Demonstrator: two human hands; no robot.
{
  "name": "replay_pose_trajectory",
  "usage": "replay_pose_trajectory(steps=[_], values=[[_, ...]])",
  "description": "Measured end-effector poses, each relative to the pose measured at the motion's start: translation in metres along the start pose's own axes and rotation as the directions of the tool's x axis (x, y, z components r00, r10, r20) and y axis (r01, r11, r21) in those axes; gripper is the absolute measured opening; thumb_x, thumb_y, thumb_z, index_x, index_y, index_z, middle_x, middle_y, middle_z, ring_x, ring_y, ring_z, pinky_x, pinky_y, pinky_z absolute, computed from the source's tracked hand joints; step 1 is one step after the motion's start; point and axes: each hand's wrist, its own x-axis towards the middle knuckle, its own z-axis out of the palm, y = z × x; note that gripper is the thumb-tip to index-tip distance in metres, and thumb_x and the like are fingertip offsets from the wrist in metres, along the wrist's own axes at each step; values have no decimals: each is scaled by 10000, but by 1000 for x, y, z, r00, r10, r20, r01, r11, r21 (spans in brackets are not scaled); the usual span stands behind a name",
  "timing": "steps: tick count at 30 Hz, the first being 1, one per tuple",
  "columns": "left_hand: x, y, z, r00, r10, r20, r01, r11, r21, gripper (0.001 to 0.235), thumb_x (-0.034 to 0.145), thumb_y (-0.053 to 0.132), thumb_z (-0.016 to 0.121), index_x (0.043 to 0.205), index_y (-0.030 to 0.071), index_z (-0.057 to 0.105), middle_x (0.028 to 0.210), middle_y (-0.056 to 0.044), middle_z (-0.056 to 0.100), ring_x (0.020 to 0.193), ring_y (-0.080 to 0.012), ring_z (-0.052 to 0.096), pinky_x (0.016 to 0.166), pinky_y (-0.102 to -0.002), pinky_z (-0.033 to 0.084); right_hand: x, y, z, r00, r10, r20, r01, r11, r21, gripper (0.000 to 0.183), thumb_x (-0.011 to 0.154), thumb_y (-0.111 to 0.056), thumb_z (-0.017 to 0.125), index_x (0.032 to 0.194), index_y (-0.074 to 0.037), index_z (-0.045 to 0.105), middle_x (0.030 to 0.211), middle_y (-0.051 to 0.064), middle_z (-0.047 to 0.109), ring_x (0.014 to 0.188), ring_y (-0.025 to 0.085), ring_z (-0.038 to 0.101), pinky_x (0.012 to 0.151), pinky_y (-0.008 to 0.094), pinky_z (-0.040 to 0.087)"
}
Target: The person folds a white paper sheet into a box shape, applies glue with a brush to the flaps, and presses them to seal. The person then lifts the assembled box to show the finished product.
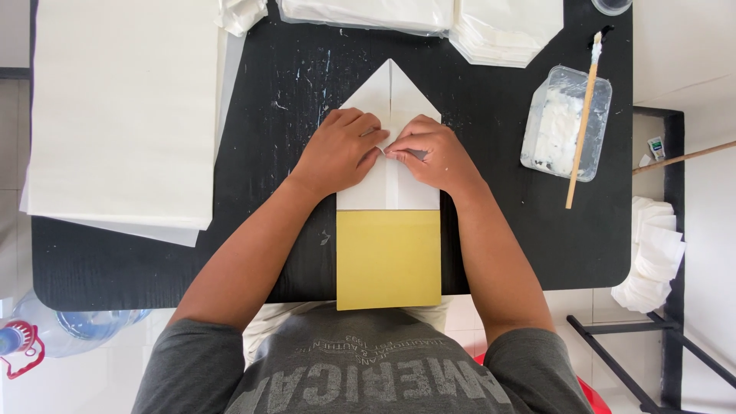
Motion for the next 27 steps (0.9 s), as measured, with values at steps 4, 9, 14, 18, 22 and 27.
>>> replay_pose_trajectory(steps=[4, 9, 14, 18, 22, 27], values=[[4, 15, -15, 1000, -13, 13, 12, 999, 50, 325, 945, 295, 693, 1244, 171, 728, 1112, -16, 632, 1141, -222, 578, 1048, -465, 422, 0, -3, 1, 1000, 28, -2, -28, 998, 47, 38, 915, -65, 792, 942, -85, 810, 821, 40, 705, 918, 268, 699, 892, 390, 550], [7, 21, -24, 995, -63, 79, 60, 997, 41, 404, 925, 328, 711, 1306, 195, 714, 1117, -16, 568, 1137, -226, 518, 1064, -491, 377, 3, -18, -7, 996, 58, 72, -61, 997, 44, 17, 910, -48, 788, 917, -47, 803, 839, 99, 721, 911, 316, 693, 840, 399, 531], [8, 18, -24, 992, -76, 102, 74, 997, 29, 395, 939, 327, 697, 1315, 210, 702, 1136, -5, 566, 1145, -217, 510, 1066, -490, 369, 8, -38, -11, 990, 122, 71, -122, 993, -3, 36, 904, -27, 772, 899, -54, 795, 818, 89, 716, 862, 306, 692, 808, 394, 530], [10, 15, -18, 987, -96, 128, 94, 995, 16, 345, 993, 302, 629, 1325, 225, 686, 1145, 11, 569, 1142, -207, 510, 1066, -484, 364, 9, -38, -11, 987, 158, 2, -158, 987, 38, 18, 958, -32, 753, 962, -44, 766, 825, 104, 684, 845, 286, 685, 779, 390, 526], [12, 15, -26, 988, -98, 123, 95, 995, 25, 275, 1021, 287, 614, 1263, 212, 718, 1123, 2, 579, 1111, -207, 528, 1025, -474, 381, 13, -32, -9, 988, 153, -7, -153, 987, 41, 33, 972, -21, 744, 947, -36, 759, 799, 113, 673, 809, 282, 684, 750, 379, 538], [13, 11, -29, 990, -108, 91, 108, 994, 8, 234, 1042, 351, 584, 1184, 239, 733, 1089, 25, 596, 1048, -189, 569, 951, -429, 417, 21, -26, -10, 984, 176, -21, -174, 982, 79, 49, 961, 2, 761, 934, -29, 734, 803, 114, 662, 800, 261, 663, 734, 358, 539]])
